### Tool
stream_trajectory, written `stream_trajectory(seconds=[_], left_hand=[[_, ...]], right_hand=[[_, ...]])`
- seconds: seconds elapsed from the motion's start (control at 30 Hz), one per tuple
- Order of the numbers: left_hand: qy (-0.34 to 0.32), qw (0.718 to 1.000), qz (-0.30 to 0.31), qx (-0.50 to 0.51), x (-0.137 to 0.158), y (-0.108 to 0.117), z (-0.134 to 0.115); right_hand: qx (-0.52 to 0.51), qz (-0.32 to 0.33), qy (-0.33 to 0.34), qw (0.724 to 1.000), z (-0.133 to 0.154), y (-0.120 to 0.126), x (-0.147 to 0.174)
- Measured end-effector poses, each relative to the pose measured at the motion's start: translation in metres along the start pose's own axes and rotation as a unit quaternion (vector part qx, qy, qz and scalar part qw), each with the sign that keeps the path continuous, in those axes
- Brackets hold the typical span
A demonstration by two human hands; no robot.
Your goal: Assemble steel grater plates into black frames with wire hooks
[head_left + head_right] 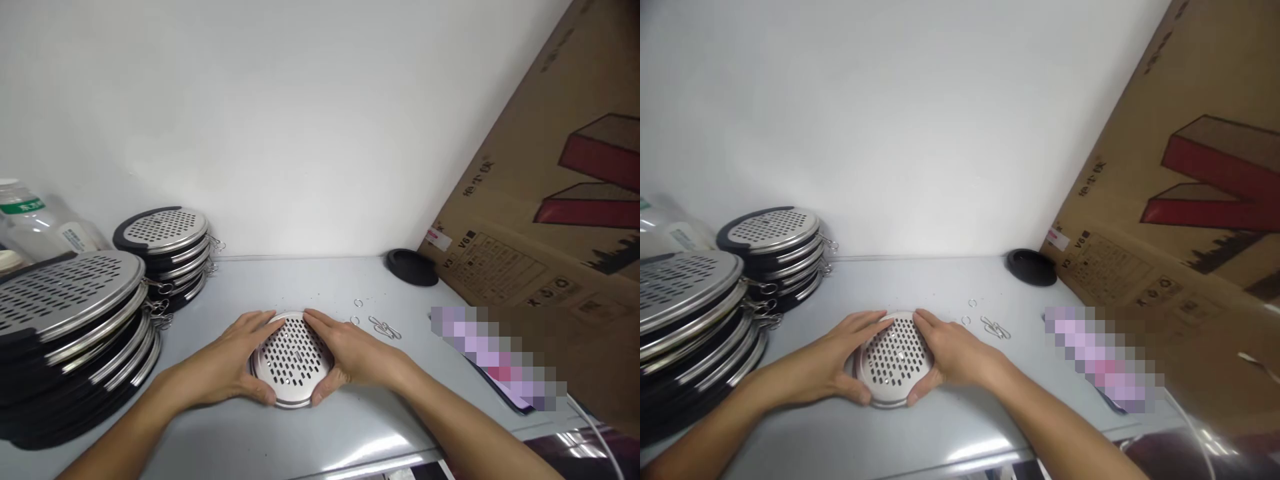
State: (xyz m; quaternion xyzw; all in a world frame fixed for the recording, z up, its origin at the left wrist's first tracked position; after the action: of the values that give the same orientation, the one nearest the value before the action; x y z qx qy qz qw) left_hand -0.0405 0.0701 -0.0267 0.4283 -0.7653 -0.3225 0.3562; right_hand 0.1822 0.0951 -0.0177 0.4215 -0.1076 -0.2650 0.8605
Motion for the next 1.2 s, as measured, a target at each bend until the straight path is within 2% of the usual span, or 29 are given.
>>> stream_trajectory(seconds=[0.17, 0.23, 0.3, 0.33, 0.37, 0.4, 0.43, 0.5, 0.57, 0.67, 0.8, 0.9, 1.0, 1.1, 1.2], left_hand=[[0.016, 1.0, 0.011, -0.021, 0.0, -0.011, 0.0], [0.018, 0.999, 0.008, -0.029, -0.002, -0.014, 0.001], [0.017, 0.999, 0.006, -0.035, -0.004, -0.016, 0.003], [0.016, 0.999, 0.007, -0.038, -0.004, -0.016, 0.003], [0.014, 0.999, 0.008, -0.041, -0.005, -0.016, 0.004], [0.013, 0.999, 0.009, -0.044, -0.005, -0.016, 0.003], [0.013, 0.999, 0.007, -0.046, -0.005, -0.015, 0.003], [0.014, 0.999, 0.004, -0.047, -0.004, -0.014, 0.001], [0.018, 0.999, 0.004, -0.047, -0.002, -0.011, -0.001], [0.036, 0.998, 0.016, -0.05, -0.001, -0.008, -0.003], [0.055, 0.997, 0.018, -0.049, 0.001, -0.003, -0.004], [0.06, 0.997, 0.016, -0.044, 0.003, -0.001, -0.003], [0.063, 0.997, 0.016, -0.039, 0.006, 0.001, 0.0], [0.058, 0.998, 0.016, -0.028, 0.007, 0.004, 0.005], [0.058, 0.998, 0.005, -0.025, 0.006, 0.008, 0.011]], right_hand=[[-0.005, 0.001, -0.008, 1.0, 0.0, -0.003, 0.003], [-0.004, 0.003, 0.002, 1.0, -0.003, 0.006, 0.005], [0.031, -0.025, -0.006, 0.999, -0.014, 0.031, 0.009], [0.074, -0.064, -0.034, 0.995, -0.024, 0.051, 0.011], [0.146, -0.115, -0.084, 0.979, -0.037, 0.074, 0.015], [0.229, -0.147, -0.147, 0.951, -0.053, 0.098, 0.02], [0.263, -0.166, -0.186, 0.932, -0.07, 0.119, 0.024], [0.307, -0.182, -0.241, 0.903, -0.106, 0.153, 0.031], [0.339, -0.166, -0.276, 0.884, -0.14, 0.173, 0.037], [0.375, -0.114, -0.299, 0.87, -0.18, 0.177, 0.044], [0.425, -0.069, -0.313, 0.847, -0.204, 0.167, 0.049], [0.454, -0.049, -0.314, 0.833, -0.204, 0.165, 0.053], [0.471, -0.049, -0.319, 0.821, -0.188, 0.177, 0.059], [0.481, -0.072, -0.318, 0.814, -0.157, 0.197, 0.062], [0.486, -0.125, -0.305, 0.81, -0.116, 0.209, 0.058]])
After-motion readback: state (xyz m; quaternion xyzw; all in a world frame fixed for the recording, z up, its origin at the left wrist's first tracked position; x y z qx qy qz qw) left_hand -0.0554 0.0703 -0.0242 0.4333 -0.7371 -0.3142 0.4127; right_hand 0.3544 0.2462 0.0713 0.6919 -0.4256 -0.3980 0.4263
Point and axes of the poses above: each hand's wrist, its own x-axis away from the middle knuckle, its own y-axis out of the back of the hand, z = x × y, the point moved 4 cm from there along -x, towards the middle knuckle, and after that the axes turned 10 degrees about y, right-handed, at the moved point
